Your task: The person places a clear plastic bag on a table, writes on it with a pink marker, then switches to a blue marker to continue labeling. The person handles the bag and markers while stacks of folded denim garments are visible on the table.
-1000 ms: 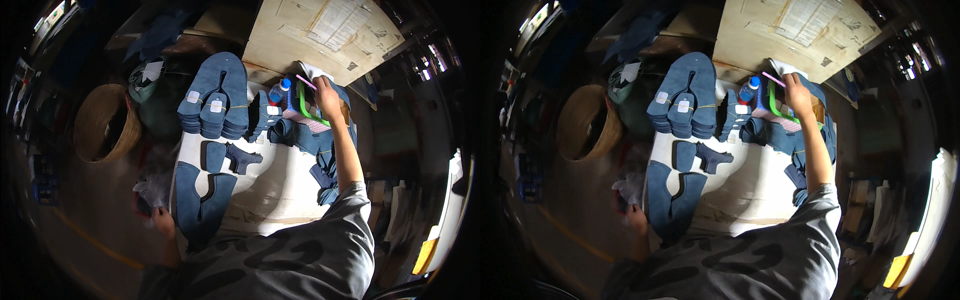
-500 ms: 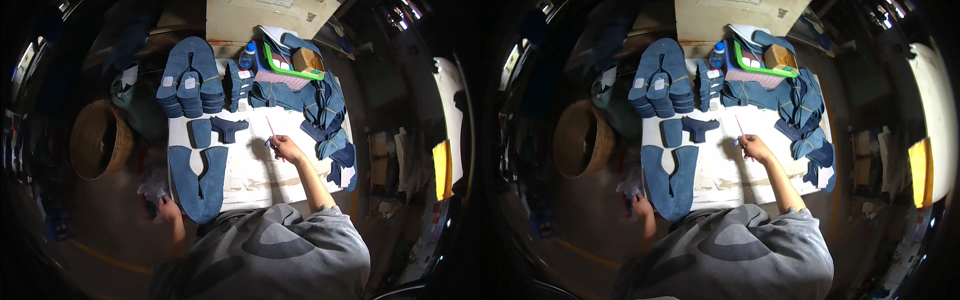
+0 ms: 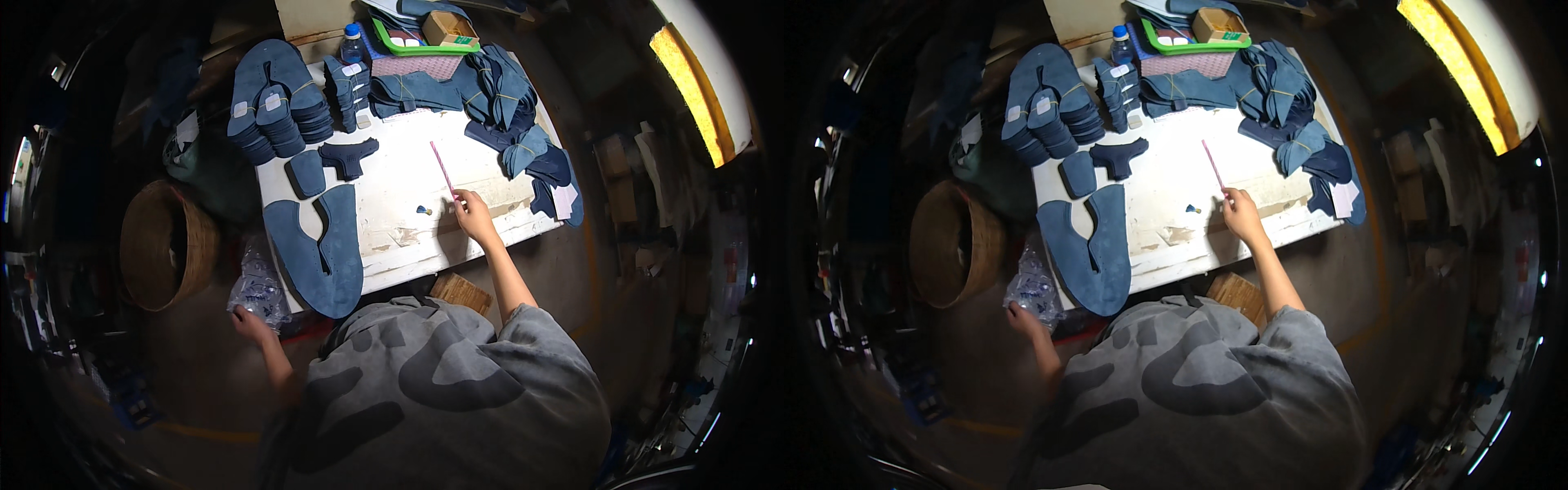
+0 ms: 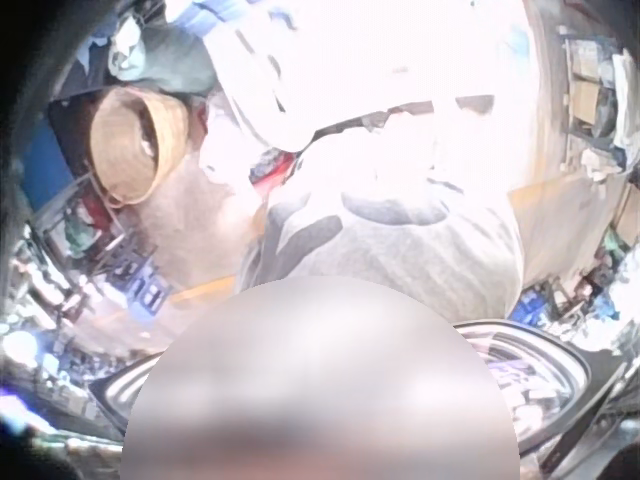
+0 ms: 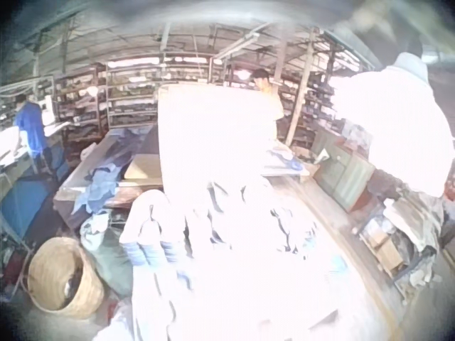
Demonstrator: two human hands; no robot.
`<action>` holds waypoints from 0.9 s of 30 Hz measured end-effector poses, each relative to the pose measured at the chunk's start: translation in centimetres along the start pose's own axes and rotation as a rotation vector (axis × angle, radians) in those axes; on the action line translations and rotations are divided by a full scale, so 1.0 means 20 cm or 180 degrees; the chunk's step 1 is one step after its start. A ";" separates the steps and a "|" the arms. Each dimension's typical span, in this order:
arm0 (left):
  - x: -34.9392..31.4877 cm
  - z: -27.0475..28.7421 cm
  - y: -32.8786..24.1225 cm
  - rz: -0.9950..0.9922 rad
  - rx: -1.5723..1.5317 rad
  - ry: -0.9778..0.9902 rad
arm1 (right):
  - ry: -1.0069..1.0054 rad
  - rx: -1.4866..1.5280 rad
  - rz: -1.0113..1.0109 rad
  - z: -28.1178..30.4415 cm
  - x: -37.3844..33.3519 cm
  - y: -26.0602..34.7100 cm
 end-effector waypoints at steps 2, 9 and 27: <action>0.02 0.17 -0.26 -0.0402 -0.0155 -0.0123 | 0.0147 0.0060 -0.0111 -0.06 -0.10 -0.02; -0.43 0.34 -1.19 -0.2049 0.0261 0.0090 | 0.0101 0.0037 -0.0037 -0.27 -0.19 0.00; -1.86 -1.21 -0.73 -0.4216 0.2535 0.4404 | 0.0289 0.3253 -0.1100 0.20 0.22 -0.01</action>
Point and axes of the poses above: each hand's wrist, its own x-axis towards the middle knuckle, its own z-axis out of the back of the hand, y = z × x, the point moved 8 cm from there along x, towards the middle knuckle, and after that the axes turned 9 degrees about x, right-handed, at the moved point
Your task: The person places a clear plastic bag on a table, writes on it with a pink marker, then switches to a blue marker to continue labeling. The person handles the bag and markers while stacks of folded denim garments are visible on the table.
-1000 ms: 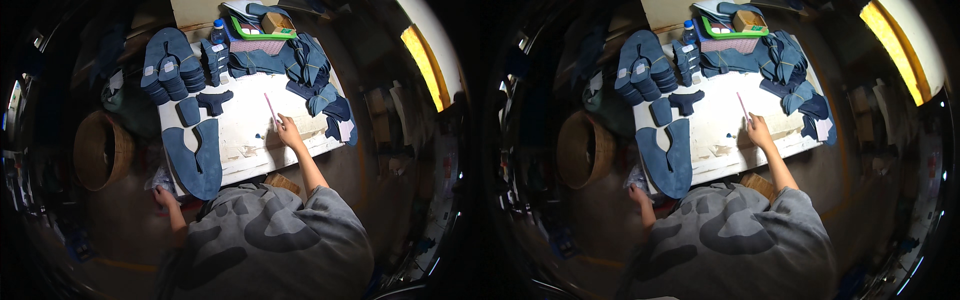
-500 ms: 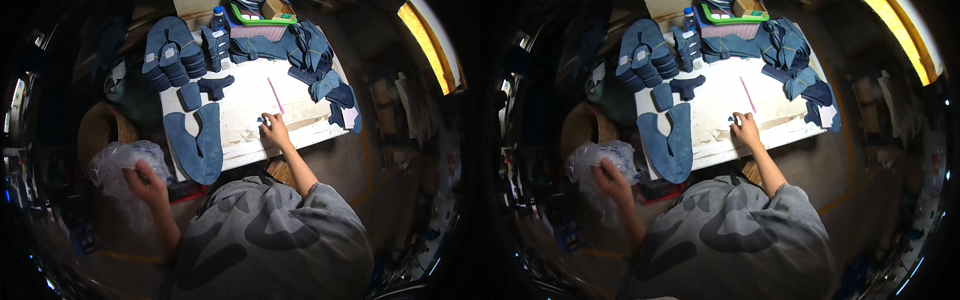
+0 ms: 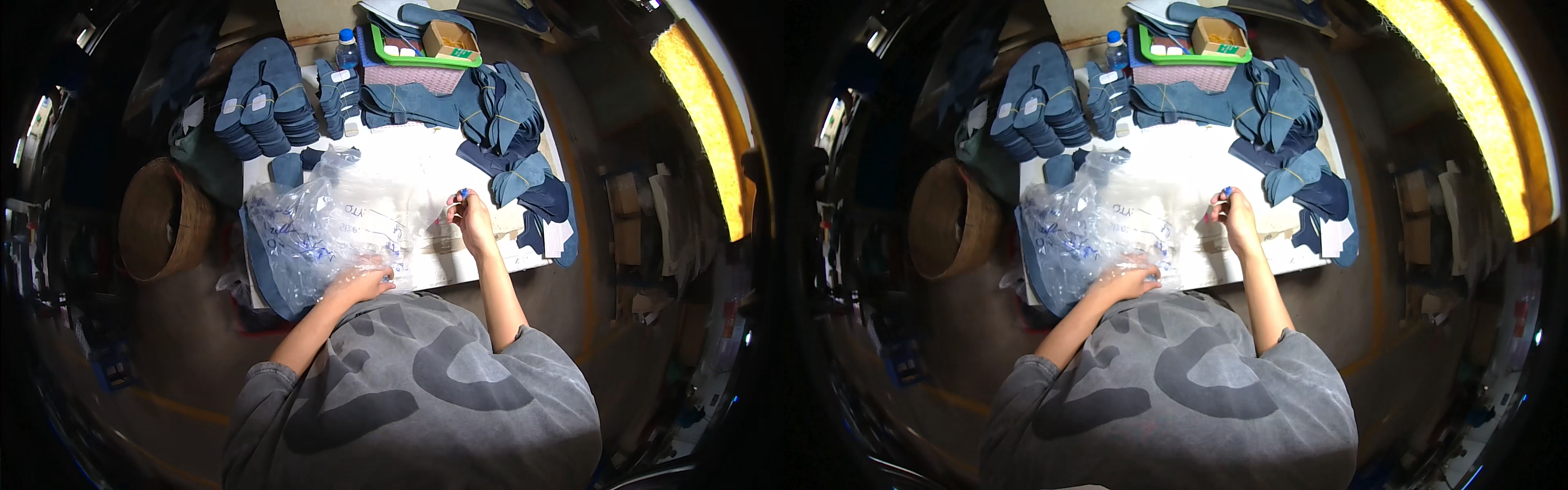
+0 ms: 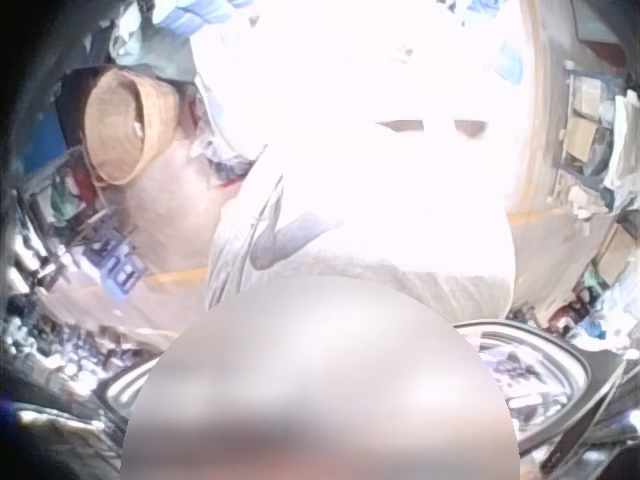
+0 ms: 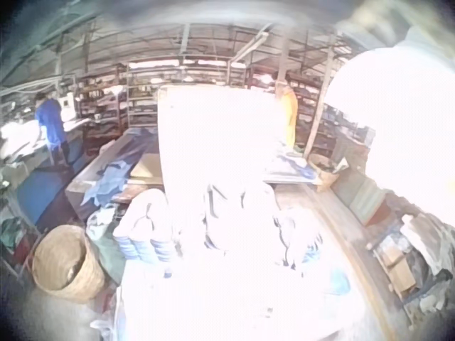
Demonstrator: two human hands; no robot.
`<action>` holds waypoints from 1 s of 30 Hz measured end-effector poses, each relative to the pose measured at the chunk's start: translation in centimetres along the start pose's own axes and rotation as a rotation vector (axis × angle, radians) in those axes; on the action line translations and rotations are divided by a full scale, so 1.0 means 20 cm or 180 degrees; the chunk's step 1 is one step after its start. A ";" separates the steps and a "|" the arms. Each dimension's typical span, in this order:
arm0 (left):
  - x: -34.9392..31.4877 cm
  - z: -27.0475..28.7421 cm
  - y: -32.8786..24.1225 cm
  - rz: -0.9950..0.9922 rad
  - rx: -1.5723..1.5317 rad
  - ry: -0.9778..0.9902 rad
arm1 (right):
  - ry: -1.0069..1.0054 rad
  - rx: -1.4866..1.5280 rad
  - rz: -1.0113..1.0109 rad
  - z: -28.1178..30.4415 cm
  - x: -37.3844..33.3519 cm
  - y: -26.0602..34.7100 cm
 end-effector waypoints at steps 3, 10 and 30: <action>0.03 0.08 0.00 0.0402 -0.0503 0.0038 | 0.0268 -0.0160 0.0051 -0.05 0.05 -0.03; -0.23 0.39 0.03 0.1589 -0.0710 -0.0558 | 0.0371 -0.0738 0.0322 -0.15 0.14 -0.12; -0.26 0.18 0.31 0.1334 -0.3450 -0.1739 | 0.0792 0.1542 0.0021 -0.01 0.20 0.23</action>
Point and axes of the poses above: each hand's wrist, its own x-axis towards the middle knuckle, its own z-axis out of the back of the hand, y = z × x, the point moved 8 cm from there along x, towards the middle knuckle, and after that the axes turned 9 degrees about x, right-handed, at the moved point
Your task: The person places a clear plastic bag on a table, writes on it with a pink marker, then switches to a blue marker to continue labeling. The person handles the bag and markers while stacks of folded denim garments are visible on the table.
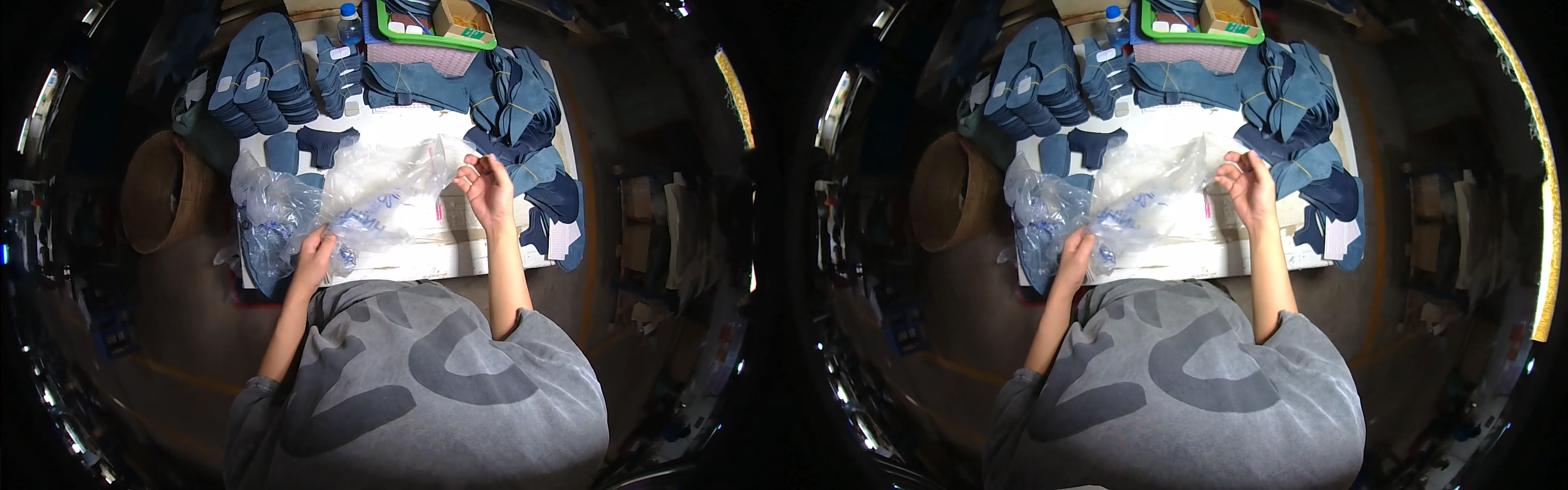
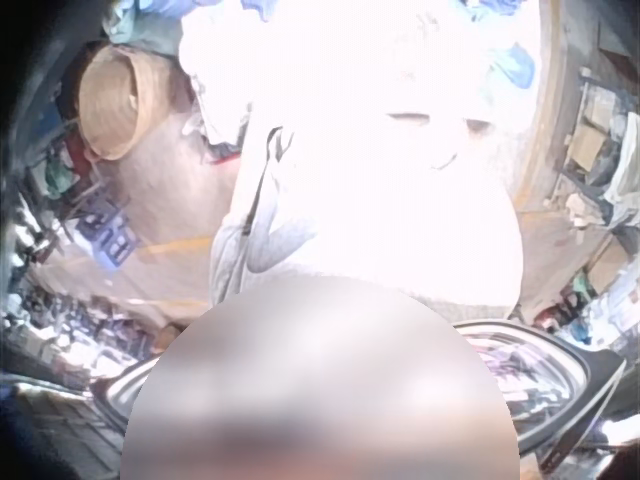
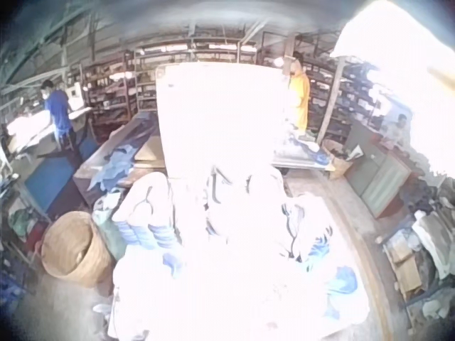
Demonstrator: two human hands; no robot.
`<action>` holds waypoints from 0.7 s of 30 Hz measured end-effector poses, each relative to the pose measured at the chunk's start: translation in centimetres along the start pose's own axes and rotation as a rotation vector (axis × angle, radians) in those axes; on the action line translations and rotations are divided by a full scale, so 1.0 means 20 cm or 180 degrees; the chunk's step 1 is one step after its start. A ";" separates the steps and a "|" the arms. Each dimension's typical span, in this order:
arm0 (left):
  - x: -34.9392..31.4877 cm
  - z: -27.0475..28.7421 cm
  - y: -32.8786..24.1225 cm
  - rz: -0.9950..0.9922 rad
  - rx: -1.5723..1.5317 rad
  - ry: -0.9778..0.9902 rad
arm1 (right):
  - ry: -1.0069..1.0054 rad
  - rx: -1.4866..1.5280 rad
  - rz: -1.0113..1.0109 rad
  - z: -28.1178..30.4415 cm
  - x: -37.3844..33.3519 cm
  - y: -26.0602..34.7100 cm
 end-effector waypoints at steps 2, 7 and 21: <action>0.00 -0.02 0.06 0.0719 -0.2398 -0.0101 | 0.0040 0.0457 0.0335 -0.06 -0.01 0.12; -0.03 -0.09 0.13 0.1512 -0.3449 0.0216 | 0.0569 -0.0097 0.0643 -0.26 -0.08 0.14; -0.09 0.10 -0.25 0.0858 0.2282 -0.0943 | 0.0960 -0.5353 0.0656 -0.04 -0.09 -0.59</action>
Point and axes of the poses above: each hand's wrist, its own x-axis towards the middle knuckle, its own z-axis out of the back of the hand, y = z × x, the point moved 8 cm from there along x, towards the middle knuckle, and after that the axes turned 9 degrees about x, right-handed, at the moved point
